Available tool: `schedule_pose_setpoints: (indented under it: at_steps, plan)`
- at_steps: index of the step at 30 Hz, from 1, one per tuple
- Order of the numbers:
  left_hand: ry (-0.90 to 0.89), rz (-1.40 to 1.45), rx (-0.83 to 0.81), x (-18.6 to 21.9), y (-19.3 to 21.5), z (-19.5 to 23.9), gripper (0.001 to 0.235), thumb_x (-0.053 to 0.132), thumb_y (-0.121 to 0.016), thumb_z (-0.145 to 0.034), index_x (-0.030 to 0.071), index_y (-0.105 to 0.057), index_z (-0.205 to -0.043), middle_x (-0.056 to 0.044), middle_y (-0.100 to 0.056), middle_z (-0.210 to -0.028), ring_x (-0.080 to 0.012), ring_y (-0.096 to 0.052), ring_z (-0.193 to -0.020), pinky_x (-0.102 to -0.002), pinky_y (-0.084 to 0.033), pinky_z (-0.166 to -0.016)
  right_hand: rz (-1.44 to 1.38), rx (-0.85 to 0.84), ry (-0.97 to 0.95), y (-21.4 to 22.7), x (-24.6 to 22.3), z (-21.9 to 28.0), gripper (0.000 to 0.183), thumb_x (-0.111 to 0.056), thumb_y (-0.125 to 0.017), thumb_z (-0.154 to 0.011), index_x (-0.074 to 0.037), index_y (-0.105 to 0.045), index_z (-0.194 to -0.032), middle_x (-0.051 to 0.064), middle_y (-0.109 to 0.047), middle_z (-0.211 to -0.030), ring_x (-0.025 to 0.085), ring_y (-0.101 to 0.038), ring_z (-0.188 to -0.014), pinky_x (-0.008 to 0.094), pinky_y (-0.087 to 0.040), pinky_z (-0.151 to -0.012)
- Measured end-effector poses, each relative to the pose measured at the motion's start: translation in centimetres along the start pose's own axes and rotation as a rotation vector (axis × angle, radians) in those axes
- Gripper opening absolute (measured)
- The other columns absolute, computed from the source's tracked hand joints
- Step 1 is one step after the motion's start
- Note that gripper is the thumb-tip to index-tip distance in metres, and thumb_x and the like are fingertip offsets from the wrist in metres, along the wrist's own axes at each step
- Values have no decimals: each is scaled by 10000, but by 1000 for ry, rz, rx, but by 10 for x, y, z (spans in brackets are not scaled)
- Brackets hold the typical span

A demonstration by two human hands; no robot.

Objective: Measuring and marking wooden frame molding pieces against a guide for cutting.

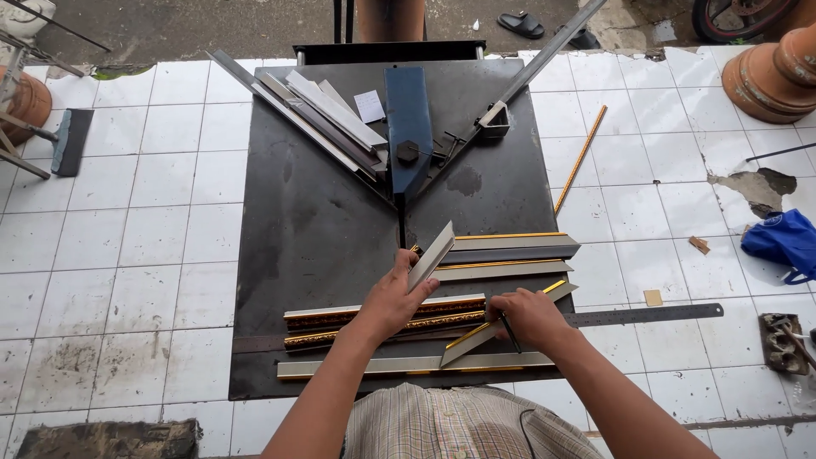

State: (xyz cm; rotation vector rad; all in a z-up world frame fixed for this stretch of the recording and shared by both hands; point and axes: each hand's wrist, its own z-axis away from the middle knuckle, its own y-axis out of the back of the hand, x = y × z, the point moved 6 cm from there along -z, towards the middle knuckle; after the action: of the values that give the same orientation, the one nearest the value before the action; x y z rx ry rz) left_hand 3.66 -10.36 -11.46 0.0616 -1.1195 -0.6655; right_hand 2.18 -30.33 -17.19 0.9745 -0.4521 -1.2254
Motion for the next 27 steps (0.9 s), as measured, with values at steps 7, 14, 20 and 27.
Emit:
schedule_pose_setpoints:
  at_steps: [7, 14, 20, 27]
  plan:
    - [7, -174, 0, -15, -5, 0, 422, 528, -416, -840, 287, -382, -1184, -117, -525, -1039, -413, -556, -953, -504, -461, -802, -183, 95, -8, 4, -13, 1, 157, -253, -721, -665, -198, -597, -744, -14, -667, -737, 246, -626, -770, 375, -470, -647]
    - [43, -223, -2, -28, 6, 8, 436, 456, -415, -862, 278, -420, -1260, -113, -542, -982, -365, -571, -954, -454, -463, -807, -408, 141, 67, -7, -71, -11, 120, -192, -672, -747, -183, -618, -854, 39, -677, -805, 279, -641, -790, 369, -500, -682]
    - [39, -205, 5, -37, 16, 13, 472, 450, -412, -863, 271, -392, -1300, -198, -493, -1112, -431, -515, -1022, -504, -438, -825, -667, 176, -2, -11, -73, -20, 212, -63, -542, -808, -140, -616, -991, 92, -680, -849, 278, -654, -784, 376, -510, -710]
    - [6, -163, 18, -42, 18, 11, 470, 439, -433, -863, 254, -401, -1294, -179, -538, -1026, -405, -551, -982, -471, -462, -792, -540, 129, -365, 7, -16, 12, 249, -199, -560, -828, -160, -634, -1062, 51, -693, -725, 188, -663, -622, 319, -506, -597]
